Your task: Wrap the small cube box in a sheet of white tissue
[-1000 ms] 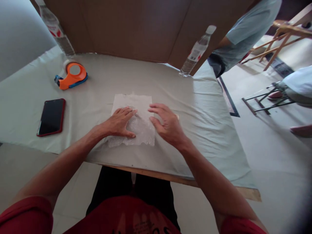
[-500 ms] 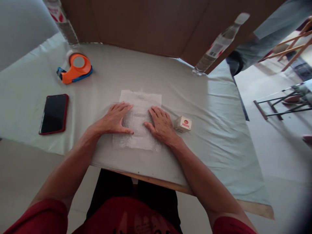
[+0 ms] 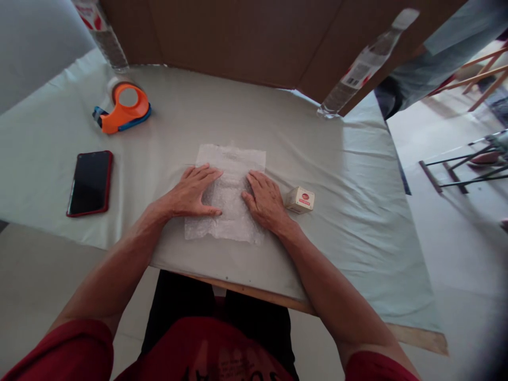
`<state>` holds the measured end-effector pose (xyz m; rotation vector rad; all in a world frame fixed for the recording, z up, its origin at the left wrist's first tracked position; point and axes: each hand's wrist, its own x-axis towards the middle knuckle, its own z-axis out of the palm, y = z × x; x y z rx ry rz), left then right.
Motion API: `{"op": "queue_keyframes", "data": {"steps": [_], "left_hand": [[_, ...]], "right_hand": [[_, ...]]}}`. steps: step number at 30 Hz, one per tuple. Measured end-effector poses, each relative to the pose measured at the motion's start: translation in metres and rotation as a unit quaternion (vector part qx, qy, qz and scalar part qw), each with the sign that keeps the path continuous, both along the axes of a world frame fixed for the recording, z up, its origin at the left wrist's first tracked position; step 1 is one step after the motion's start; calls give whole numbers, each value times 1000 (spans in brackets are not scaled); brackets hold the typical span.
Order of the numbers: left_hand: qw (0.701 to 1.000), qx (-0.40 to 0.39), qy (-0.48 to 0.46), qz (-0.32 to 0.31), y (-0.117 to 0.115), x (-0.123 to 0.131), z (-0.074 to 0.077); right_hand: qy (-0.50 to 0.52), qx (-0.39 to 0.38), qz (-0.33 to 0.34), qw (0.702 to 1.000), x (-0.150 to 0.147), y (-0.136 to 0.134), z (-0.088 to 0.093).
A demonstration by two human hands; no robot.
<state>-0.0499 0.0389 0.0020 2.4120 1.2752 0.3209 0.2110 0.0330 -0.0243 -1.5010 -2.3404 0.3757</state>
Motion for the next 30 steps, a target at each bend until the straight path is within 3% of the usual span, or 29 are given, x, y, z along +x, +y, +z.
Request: {"op": "queue_keyframes", "data": {"steps": [4,10,17,21,26,28,30], "left_hand": [[998,40,-46,-28,-1,4,-1],[996,-29,34,-71,-2,3,-7],[994,-45,57,-83,0,0,-7],[994,-43,55,-85,-1,2,-5],[993,-44,60,-87,-1,2,-3],[994,-43,58,-85,-1,2,-3],[994,-43,55,-86,-1,2,-4]], "right_hand": [[8,7,4,1000,0,1,0],[1,-8,-6,1000,-1,0,4],[-1,-15,-9,1000,-3,1,3],[20,26,11,999,1,2,21],[6,88,40,995,41,-3,63],[-37,72,21,997,65,-10,68],[-88,32,-14,995,87,-18,61]]}}
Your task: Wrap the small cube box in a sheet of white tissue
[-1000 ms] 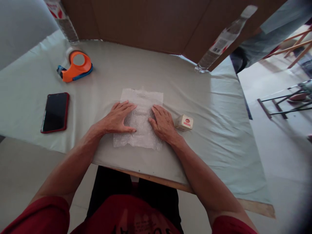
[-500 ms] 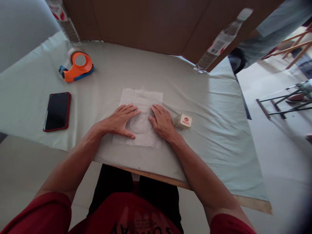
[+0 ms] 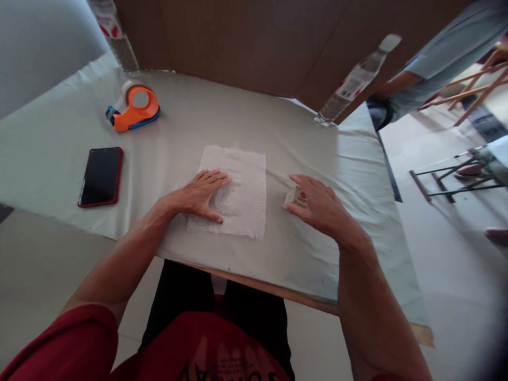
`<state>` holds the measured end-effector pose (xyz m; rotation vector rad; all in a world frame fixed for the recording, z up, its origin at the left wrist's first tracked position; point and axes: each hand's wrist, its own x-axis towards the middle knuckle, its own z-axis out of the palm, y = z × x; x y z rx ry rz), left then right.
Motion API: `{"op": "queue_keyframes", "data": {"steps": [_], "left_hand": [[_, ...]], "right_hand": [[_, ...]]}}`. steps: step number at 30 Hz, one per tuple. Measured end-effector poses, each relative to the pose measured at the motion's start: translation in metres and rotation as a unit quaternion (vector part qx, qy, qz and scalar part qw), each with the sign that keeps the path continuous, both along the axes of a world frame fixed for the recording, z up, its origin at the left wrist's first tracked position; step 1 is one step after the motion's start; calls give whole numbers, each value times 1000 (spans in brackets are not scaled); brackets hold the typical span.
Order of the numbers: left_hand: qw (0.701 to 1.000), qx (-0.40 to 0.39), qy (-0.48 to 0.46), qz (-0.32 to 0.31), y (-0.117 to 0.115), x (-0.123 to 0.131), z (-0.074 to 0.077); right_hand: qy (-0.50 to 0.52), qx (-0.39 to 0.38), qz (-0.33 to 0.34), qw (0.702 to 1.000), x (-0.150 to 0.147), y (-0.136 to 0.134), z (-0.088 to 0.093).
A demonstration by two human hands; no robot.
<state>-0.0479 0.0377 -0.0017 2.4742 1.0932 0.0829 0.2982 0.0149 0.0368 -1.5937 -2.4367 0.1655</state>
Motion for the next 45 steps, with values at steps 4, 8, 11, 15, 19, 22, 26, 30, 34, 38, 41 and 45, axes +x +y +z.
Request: {"op": "queue_keyframes", "data": {"steps": [4,8,11,15,19,22,26,30,34,38,41,45], "left_hand": [[1000,-4,-10,-1,1,0,-1],[998,5,-56,10,3,-1,-2],[997,10,-74,17,3,-4,-1],[998,4,-55,34,3,-5,2],[999,-4,-35,40,4,-6,3],[999,-6,-35,36,6,-8,1],[999,-14,-28,33,7,-10,-1],[999,-15,-39,22,8,-11,-1],[999,-20,-34,24,8,-12,-2],[999,-21,-29,25,8,-12,-3],[999,-14,-32,25,8,-12,-3],[999,-12,-34,26,8,-12,-3]], "right_hand": [[17,-7,-66,998,23,-9,-24],[136,45,-73,987,5,-13,-20],[197,53,-13,979,-29,-16,-3],[211,27,90,973,-78,-9,-3],[162,-15,136,977,-107,2,-30],[173,-26,148,973,-109,5,-43],[215,-31,135,967,-99,5,-47],[215,-43,132,967,-97,5,-49],[231,-46,133,963,-101,6,-52],[239,-46,139,960,-101,6,-53],[246,-56,146,957,-100,7,-53],[249,-64,132,957,-101,7,-53]]}}
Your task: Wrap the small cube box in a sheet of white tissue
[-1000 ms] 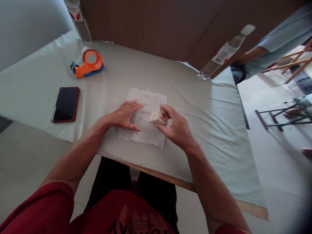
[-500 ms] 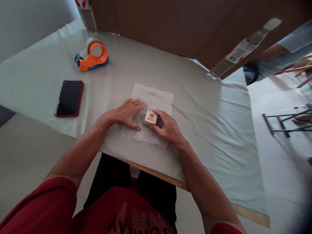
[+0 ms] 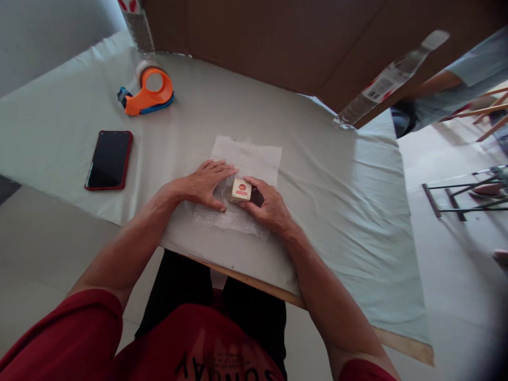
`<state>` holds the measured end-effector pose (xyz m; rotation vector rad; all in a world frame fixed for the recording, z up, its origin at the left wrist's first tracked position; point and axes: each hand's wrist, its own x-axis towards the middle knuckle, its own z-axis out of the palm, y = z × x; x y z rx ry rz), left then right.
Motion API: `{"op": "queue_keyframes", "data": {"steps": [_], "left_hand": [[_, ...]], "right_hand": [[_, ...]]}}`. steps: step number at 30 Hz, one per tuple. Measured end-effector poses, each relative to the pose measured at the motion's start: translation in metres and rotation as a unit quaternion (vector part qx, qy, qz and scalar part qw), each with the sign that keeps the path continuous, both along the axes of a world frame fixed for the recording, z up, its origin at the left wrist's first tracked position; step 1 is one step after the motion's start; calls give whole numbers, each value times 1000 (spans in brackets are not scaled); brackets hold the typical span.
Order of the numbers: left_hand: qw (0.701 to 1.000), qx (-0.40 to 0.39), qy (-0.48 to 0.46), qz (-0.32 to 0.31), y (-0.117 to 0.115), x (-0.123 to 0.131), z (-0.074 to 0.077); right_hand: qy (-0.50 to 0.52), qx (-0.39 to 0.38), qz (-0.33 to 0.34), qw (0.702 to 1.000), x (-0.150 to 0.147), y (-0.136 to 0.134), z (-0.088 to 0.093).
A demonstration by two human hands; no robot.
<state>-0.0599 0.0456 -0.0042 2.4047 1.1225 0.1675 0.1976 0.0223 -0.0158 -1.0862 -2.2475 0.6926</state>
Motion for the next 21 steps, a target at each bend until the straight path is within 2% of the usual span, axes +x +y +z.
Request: {"op": "queue_keyframes", "data": {"steps": [13,18,21], "left_hand": [[1000,-2,-3,4,-3,3,5],[997,14,-38,60,-8,4,21],[993,65,-42,85,-24,2,33]], "right_hand": [[-1,-7,-8,1000,-1,-1,-3],[-1,-4,-17,1000,-2,-2,-6],[-1,0,-15,1000,-2,-2,-6]]}}
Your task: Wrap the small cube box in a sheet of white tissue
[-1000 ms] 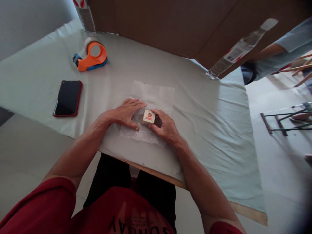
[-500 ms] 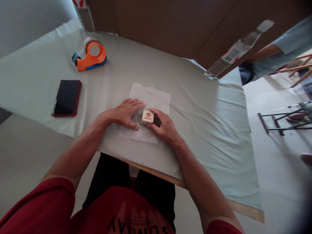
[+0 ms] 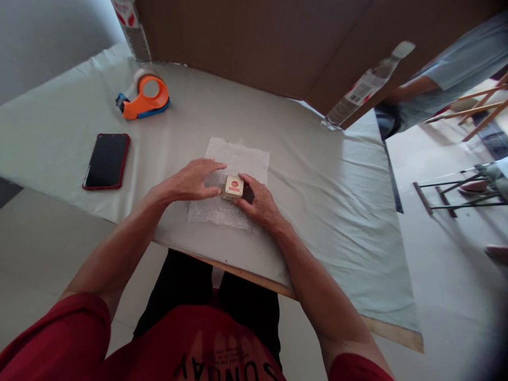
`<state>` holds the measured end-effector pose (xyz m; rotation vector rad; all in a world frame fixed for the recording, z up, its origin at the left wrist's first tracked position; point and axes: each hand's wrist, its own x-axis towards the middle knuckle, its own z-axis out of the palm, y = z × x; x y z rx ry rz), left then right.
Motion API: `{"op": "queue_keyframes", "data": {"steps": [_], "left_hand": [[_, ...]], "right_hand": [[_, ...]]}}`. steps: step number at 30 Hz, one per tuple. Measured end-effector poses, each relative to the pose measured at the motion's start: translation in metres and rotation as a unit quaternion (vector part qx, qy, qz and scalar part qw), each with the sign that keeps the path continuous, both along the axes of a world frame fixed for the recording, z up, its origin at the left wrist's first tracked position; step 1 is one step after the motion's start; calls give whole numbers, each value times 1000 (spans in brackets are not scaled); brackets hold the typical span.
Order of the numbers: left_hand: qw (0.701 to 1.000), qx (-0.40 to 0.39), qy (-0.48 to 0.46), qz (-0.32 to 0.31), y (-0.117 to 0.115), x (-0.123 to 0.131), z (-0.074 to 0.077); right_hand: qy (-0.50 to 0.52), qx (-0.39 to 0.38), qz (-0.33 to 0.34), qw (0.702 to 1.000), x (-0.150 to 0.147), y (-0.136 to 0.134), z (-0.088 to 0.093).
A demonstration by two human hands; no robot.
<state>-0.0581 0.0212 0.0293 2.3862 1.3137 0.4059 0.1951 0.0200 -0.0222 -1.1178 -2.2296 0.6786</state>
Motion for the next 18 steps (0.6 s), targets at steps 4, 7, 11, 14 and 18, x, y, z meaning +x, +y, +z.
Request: {"op": "queue_keyframes", "data": {"steps": [4,7,11,14,18], "left_hand": [[995,97,9,16,-41,2,9],[991,125,52,6,-72,11,5],[983,154,97,0,-89,26,-5],[979,177,104,1,-86,34,-10],[975,205,85,8,-82,37,-15]], "right_hand": [[1,9,4,1000,0,0,-1],[3,10,9,1000,1,1,-4],[18,-3,3,1000,2,2,-4],[32,-21,4,999,2,3,-3],[31,-23,6,999,2,3,-1]]}}
